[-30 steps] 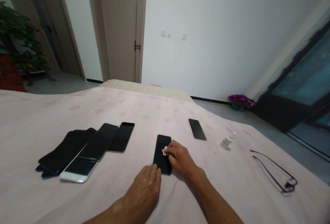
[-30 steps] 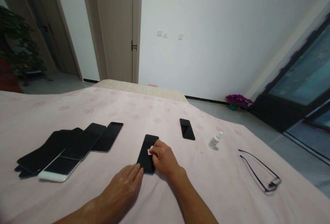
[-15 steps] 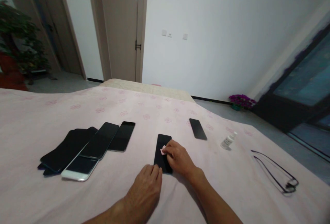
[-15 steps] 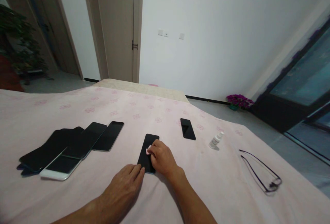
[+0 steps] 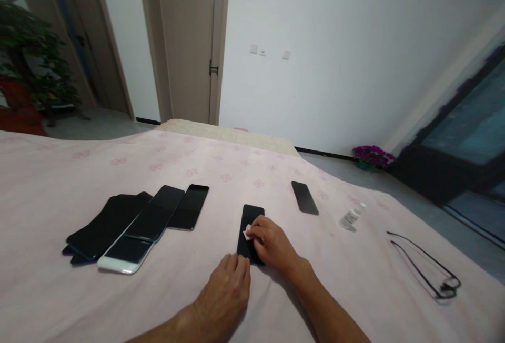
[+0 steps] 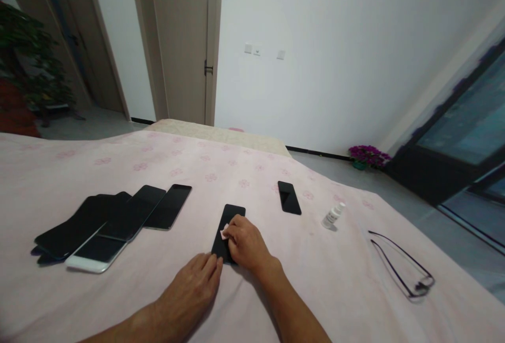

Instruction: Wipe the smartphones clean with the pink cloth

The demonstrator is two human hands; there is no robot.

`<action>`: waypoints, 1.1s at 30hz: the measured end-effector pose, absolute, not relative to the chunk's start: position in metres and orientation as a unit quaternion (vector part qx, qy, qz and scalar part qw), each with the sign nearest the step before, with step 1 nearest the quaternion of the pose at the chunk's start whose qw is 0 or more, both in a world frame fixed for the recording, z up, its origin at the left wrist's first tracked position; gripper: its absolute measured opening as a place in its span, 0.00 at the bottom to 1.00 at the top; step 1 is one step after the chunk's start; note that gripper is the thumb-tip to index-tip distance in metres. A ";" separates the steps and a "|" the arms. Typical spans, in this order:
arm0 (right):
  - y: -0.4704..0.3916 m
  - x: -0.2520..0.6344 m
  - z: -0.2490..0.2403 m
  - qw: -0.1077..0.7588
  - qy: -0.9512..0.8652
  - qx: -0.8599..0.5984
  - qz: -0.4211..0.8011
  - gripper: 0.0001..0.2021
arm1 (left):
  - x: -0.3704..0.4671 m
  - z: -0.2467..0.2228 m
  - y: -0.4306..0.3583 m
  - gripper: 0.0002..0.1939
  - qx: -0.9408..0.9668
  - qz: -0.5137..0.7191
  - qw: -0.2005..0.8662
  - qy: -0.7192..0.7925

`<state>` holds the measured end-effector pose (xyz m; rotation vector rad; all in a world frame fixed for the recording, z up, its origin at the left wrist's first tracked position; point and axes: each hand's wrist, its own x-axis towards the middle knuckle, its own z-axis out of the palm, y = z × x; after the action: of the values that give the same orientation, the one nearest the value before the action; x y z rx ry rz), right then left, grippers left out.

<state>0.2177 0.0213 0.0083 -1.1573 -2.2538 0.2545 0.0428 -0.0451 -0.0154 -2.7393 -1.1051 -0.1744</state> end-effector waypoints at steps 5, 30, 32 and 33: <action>0.020 0.209 0.008 0.287 -0.866 -0.392 0.117 0.16 | 0.043 -0.014 -0.045 0.18 -0.922 -0.053 0.070 -0.377; 0.011 0.217 0.016 0.246 -0.881 -0.383 0.131 0.15 | 0.012 0.037 0.003 0.19 -0.864 -0.118 0.004 -0.490; 0.010 0.215 0.017 0.244 -0.883 -0.378 0.135 0.16 | 0.010 0.028 0.006 0.22 -0.861 -0.150 0.006 -0.485; 0.009 0.213 0.018 0.240 -0.886 -0.373 0.138 0.17 | 0.010 0.023 0.008 0.23 -0.860 -0.163 0.005 -0.484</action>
<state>0.2131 0.0086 0.0179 -1.0208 -2.4234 0.3785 0.0098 0.0077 0.0234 -2.6936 -1.5144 -0.5105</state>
